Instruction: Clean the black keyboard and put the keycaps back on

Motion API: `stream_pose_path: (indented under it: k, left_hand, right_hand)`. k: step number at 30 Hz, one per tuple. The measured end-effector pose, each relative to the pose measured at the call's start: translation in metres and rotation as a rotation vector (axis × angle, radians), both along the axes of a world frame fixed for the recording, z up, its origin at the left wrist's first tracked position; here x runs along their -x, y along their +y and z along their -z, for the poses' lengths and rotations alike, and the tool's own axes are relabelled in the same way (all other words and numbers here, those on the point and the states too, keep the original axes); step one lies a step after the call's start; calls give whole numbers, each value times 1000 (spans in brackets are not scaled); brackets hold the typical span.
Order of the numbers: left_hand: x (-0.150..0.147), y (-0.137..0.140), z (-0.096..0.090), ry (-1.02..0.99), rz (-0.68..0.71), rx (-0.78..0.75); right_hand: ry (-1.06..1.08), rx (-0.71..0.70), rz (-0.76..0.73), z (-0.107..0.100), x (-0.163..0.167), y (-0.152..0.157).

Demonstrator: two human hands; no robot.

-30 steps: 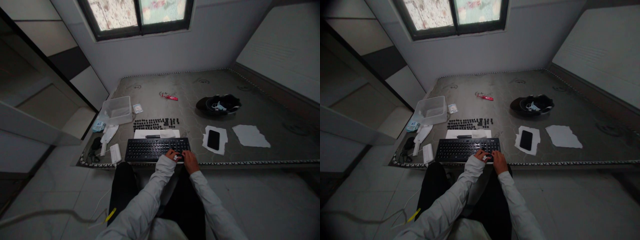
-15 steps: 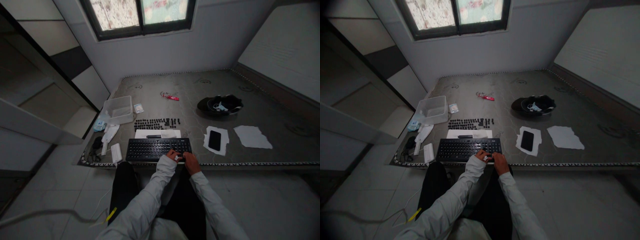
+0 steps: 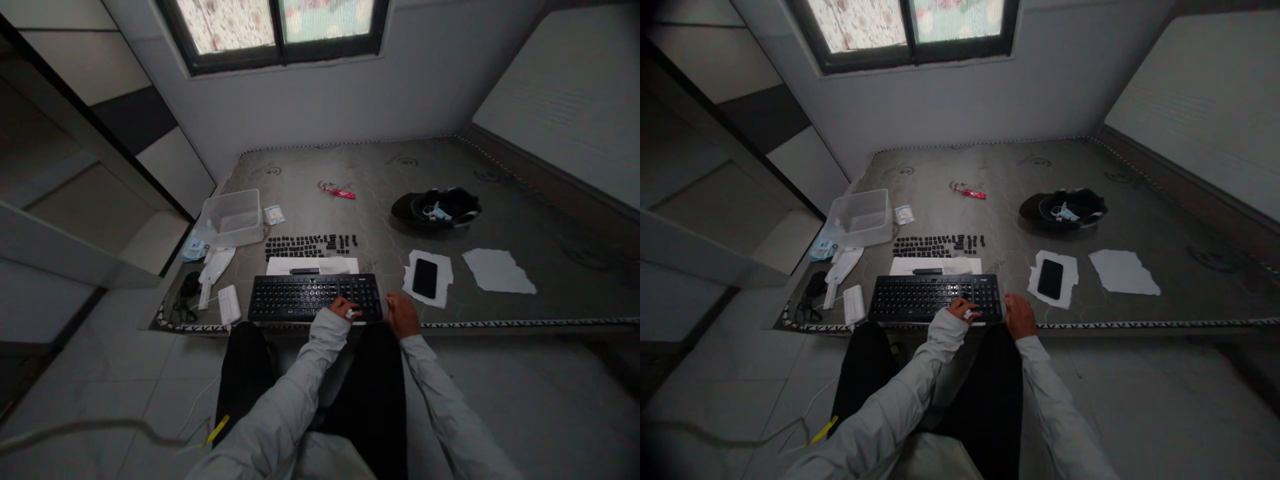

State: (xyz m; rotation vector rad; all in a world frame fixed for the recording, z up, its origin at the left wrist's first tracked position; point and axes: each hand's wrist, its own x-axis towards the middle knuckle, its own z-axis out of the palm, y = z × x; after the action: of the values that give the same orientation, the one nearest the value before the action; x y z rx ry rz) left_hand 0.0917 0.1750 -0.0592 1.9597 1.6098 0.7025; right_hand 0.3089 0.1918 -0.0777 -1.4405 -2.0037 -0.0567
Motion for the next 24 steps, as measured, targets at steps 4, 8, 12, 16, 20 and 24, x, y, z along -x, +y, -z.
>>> stream_pose_path:
  k: [4, 8, 12, 16, 20, 24]
  left_hand:
    - [1, 0, 1, -20, -2, -15]
    - [4, 1, 4, -45, 16, -32]
    - [7, 4, 11, -59, 50, -36]
    - [11, 2, 19, -78, 101, -100]
    - [12, 0, 21, -42, 141, -121]
    - [13, -4, 12, -16, 131, -119]
  right_hand:
    - [300, 81, 71, -25, 8, -6]
    - [489, 175, 133, -29, 26, -17]
    - [496, 222, 109, -13, 40, -32]
    - [425, 169, 90, 0, 53, -47]
    - [374, 115, 85, 0, 58, -54]
    - [311, 94, 50, -2, 55, -53]
